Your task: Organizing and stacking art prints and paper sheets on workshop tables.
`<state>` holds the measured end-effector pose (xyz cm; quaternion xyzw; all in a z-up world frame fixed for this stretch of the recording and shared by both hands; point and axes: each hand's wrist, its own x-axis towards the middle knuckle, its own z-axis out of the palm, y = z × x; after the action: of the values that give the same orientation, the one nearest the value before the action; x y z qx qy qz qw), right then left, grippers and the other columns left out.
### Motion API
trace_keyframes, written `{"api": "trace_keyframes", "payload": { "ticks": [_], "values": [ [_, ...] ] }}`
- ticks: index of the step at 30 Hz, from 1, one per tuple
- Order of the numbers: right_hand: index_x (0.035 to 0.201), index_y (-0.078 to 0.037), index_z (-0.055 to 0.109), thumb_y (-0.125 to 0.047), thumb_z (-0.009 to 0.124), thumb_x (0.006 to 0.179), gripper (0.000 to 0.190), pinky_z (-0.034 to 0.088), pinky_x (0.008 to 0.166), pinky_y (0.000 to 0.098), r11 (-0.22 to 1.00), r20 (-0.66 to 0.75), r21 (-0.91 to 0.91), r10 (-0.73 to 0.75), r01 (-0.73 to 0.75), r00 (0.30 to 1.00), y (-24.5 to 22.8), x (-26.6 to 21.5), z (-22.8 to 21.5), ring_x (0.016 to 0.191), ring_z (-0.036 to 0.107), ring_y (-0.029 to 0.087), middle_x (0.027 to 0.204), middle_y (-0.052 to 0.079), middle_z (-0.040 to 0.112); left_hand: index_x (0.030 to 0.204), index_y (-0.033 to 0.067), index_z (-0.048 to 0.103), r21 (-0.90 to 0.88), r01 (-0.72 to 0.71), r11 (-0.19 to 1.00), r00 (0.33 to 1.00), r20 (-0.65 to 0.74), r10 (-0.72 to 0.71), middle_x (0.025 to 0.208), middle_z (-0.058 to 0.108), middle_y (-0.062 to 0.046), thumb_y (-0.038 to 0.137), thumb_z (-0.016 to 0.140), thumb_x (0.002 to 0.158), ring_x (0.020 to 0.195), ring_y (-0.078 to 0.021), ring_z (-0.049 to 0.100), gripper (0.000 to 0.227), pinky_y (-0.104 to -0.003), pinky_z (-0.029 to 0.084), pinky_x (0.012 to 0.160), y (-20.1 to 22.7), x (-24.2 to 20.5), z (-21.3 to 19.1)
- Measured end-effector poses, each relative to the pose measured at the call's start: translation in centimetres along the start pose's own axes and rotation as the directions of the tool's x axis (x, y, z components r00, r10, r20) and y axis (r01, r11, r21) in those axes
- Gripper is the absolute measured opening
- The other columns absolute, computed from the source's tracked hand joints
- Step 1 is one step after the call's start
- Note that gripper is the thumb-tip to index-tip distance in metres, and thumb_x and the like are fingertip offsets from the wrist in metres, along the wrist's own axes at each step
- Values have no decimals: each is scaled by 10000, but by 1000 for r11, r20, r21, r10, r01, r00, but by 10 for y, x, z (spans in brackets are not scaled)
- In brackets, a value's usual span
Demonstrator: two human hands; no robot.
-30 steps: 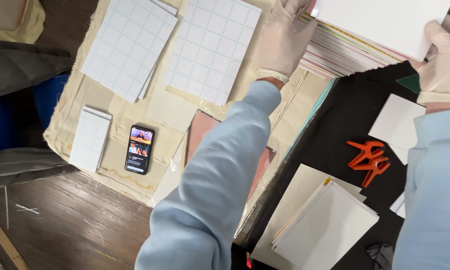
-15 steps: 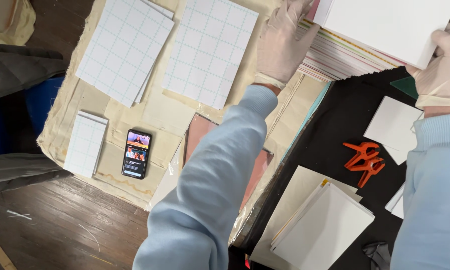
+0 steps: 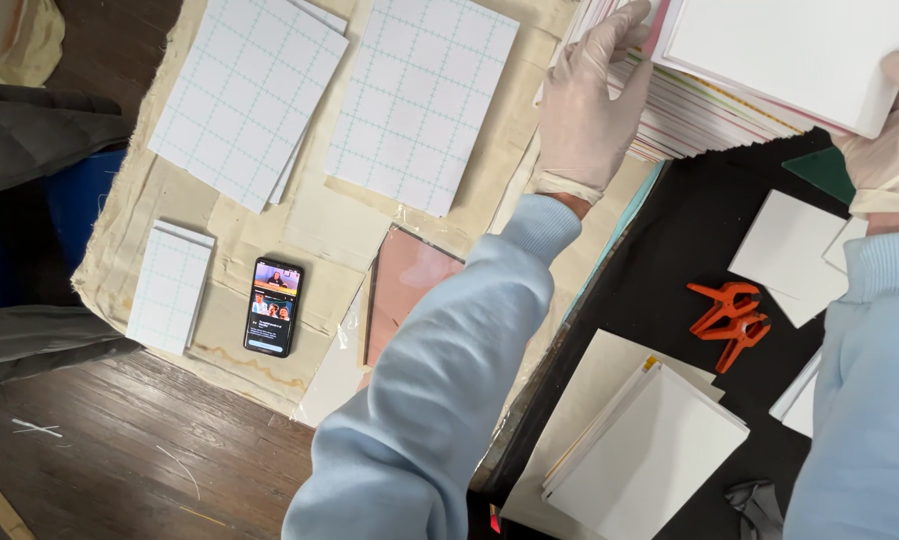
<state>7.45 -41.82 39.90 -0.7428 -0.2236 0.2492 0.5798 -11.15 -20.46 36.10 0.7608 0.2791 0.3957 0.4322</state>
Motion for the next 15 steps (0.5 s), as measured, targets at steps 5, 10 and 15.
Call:
{"api": "trace_keyframes", "payload": {
  "ticks": [5, 10, 15],
  "values": [
    [1509, -7, 350, -278, 391, 1062, 524, 436, 1148, 463, 1000, -77, 1, 20, -20, 997, -17, -11, 3, 1461, 465, 297, 1509, 201, 433, 1392, 145, 598, -261, 105, 960, 994, 41, -97, 1169, 742, 19, 106, 713, 967, 1048, -109, 748, 442, -229, 597, 987, 29, -13, 1],
    [1539, -21, 420, -177, 368, 1162, 411, 488, 1165, 448, 996, -38, -32, -81, 80, 996, -39, -27, 11, 1472, 558, 306, 1543, 185, 529, 1338, 50, 646, -591, 341, 731, 934, 124, -336, 1161, 750, -52, 34, 702, 975, 1095, -155, 737, 367, -300, 598, 1016, 26, -31, 23],
    [1572, -17, 405, -170, 379, 1179, 422, 493, 1192, 408, 984, 15, 147, -104, 101, 994, -68, -59, 14, 1458, 550, 270, 1549, 145, 530, 1366, 2, 621, -712, 417, 565, 900, 236, -367, 1100, 679, -80, 28, 663, 972, 1044, -182, 692, 397, -312, 578, 924, 42, -34, 12]
  ]
}}
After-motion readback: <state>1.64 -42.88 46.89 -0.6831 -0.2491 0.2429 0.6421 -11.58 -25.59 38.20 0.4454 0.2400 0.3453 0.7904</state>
